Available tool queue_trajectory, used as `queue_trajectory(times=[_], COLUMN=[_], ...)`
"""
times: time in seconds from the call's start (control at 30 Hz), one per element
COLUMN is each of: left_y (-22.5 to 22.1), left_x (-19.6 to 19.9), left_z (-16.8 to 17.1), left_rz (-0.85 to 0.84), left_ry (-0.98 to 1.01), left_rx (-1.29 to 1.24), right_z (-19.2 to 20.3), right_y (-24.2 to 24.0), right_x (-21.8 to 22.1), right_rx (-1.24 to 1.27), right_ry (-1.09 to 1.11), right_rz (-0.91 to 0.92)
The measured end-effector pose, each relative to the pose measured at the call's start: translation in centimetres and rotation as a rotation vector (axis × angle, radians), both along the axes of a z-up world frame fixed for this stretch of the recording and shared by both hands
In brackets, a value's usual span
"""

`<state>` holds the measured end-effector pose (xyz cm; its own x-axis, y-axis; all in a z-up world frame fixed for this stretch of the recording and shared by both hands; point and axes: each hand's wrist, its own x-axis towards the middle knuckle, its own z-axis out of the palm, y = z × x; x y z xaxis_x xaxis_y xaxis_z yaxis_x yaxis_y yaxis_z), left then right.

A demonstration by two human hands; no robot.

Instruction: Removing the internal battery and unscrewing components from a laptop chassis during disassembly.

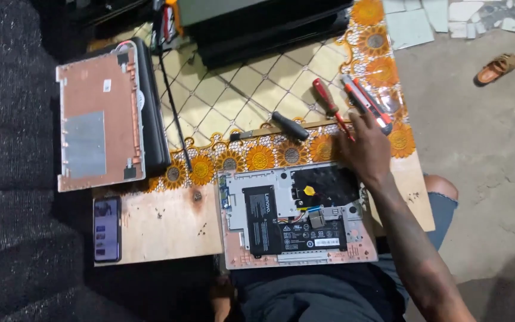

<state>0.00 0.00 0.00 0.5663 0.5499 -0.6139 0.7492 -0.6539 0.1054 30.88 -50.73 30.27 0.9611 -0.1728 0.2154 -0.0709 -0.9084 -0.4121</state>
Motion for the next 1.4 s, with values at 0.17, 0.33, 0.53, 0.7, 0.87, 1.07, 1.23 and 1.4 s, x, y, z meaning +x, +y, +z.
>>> queue_trajectory(times=[0.17, 0.33, 0.53, 0.7, 0.87, 1.07, 1.23, 1.4], left_y=[-7.4, -13.2, -17.1, -18.7, -19.7, -19.8, -19.9, -20.2], left_x=[4.8, 9.1, 11.4, 11.4, 10.8, 10.3, 10.7, 10.2], left_z=[19.9, 30.7, 33.6, 33.0, 33.1, 33.4, 34.2, 34.2], left_rz=[0.258, -0.121, -0.478, -0.446, -0.431, -0.446, -0.485, -0.5], left_ry=[-0.524, -0.898, -0.693, -0.45, -0.537, -0.643, -0.678, -0.687], left_rx=[-0.211, -0.275, -0.08, 0.012, 0.011, -0.106, -0.147, -0.141], right_z=[4.2, 2.9, 2.2, 0.8, 0.4, 0.6, 1.4, 1.9], right_y=[2.1, 4.3, 4.3, 4.3, 4.1, 4.2, 4.6, 4.9], right_x=[-6.4, -13.6, -16.9, -17.1, -17.1, -17.0, -16.7, -17.0], right_rx=[0.253, 0.357, 0.336, 0.221, 0.235, 0.21, 0.223, 0.242], right_ry=[-0.078, 0.078, 0.254, 0.215, 0.238, 0.227, 0.222, 0.204], right_rz=[0.109, 0.357, 0.521, 0.576, 0.588, 0.599, 0.588, 0.567])
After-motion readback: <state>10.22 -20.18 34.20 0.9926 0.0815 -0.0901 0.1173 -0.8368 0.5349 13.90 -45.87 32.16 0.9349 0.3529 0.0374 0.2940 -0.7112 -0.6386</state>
